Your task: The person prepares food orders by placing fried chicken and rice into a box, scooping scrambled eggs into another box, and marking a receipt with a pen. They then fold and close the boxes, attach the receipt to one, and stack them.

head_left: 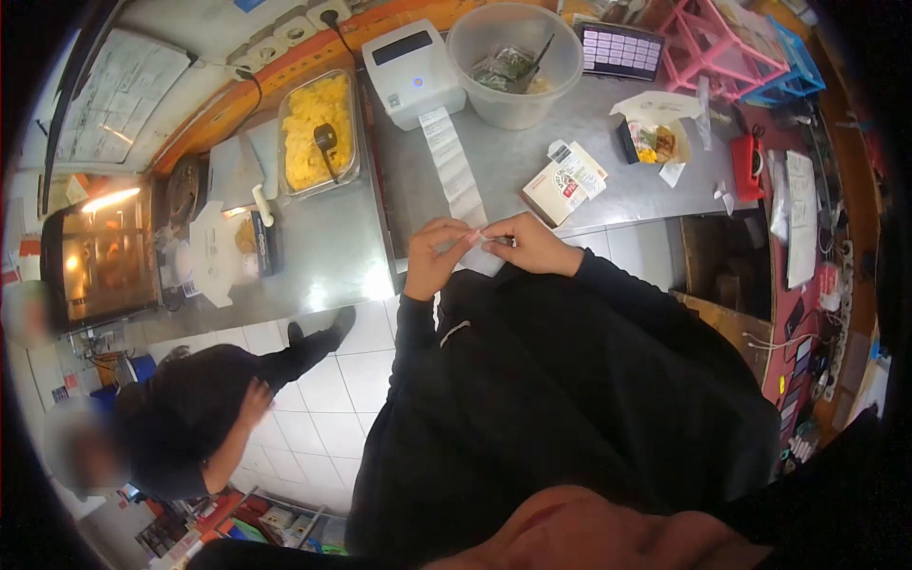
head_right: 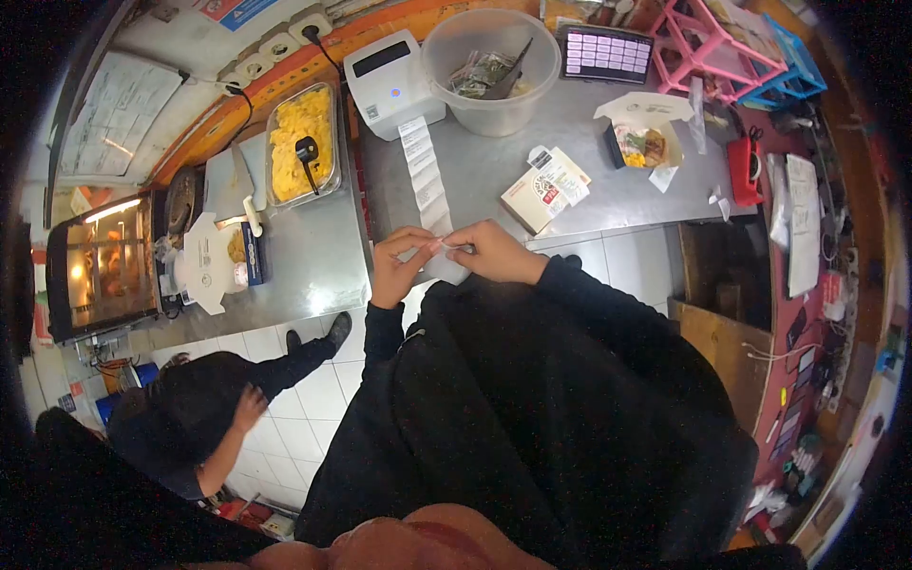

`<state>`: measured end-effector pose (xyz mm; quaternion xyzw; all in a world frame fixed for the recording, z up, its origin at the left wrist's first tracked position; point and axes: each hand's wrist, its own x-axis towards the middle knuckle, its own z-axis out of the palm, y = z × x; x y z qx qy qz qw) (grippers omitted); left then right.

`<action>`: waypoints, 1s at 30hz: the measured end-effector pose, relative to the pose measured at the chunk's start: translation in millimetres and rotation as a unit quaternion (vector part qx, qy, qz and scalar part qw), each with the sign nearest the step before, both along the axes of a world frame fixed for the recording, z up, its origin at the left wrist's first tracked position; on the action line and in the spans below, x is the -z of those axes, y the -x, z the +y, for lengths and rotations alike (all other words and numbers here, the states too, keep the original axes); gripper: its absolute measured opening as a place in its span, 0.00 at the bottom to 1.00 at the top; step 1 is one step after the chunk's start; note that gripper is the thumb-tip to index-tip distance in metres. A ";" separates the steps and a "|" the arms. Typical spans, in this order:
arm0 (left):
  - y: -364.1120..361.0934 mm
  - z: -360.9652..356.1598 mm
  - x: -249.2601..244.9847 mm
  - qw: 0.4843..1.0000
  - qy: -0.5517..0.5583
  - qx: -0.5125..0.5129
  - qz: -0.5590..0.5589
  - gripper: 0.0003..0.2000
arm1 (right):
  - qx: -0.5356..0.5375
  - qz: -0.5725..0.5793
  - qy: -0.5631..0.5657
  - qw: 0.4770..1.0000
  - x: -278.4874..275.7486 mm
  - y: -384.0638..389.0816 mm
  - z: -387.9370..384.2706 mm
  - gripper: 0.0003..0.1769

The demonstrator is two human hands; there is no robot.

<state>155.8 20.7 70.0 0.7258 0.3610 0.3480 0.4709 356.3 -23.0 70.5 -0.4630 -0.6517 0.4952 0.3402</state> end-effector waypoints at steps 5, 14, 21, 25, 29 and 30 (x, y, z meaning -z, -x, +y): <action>-4.5 2.1 5.0 0.999 0.025 -0.006 -0.020 0.02 | 0.018 0.009 -0.011 1.000 -3.5 -0.7 -1.6 0.13; -14.8 3.4 5.6 0.999 0.024 -0.024 -0.023 0.02 | 0.056 0.008 -0.034 0.998 2.8 -3.9 -2.6 0.14; -15.5 4.0 13.4 0.997 0.030 -0.048 -0.046 0.02 | 0.051 -0.007 0.026 0.998 -0.6 -5.7 -1.9 0.14; -15.8 3.9 5.5 0.998 0.022 -0.055 -0.032 0.02 | 0.049 -0.006 -0.005 0.999 1.6 -5.3 0.3 0.17; -15.6 2.8 7.7 0.995 0.005 -0.094 -0.012 0.02 | 0.045 0.004 0.009 0.999 2.0 -3.8 2.2 0.17; -13.9 3.9 10.7 0.990 0.012 -0.138 -0.007 0.02 | 0.053 0.018 0.017 0.998 1.9 -2.5 2.8 0.17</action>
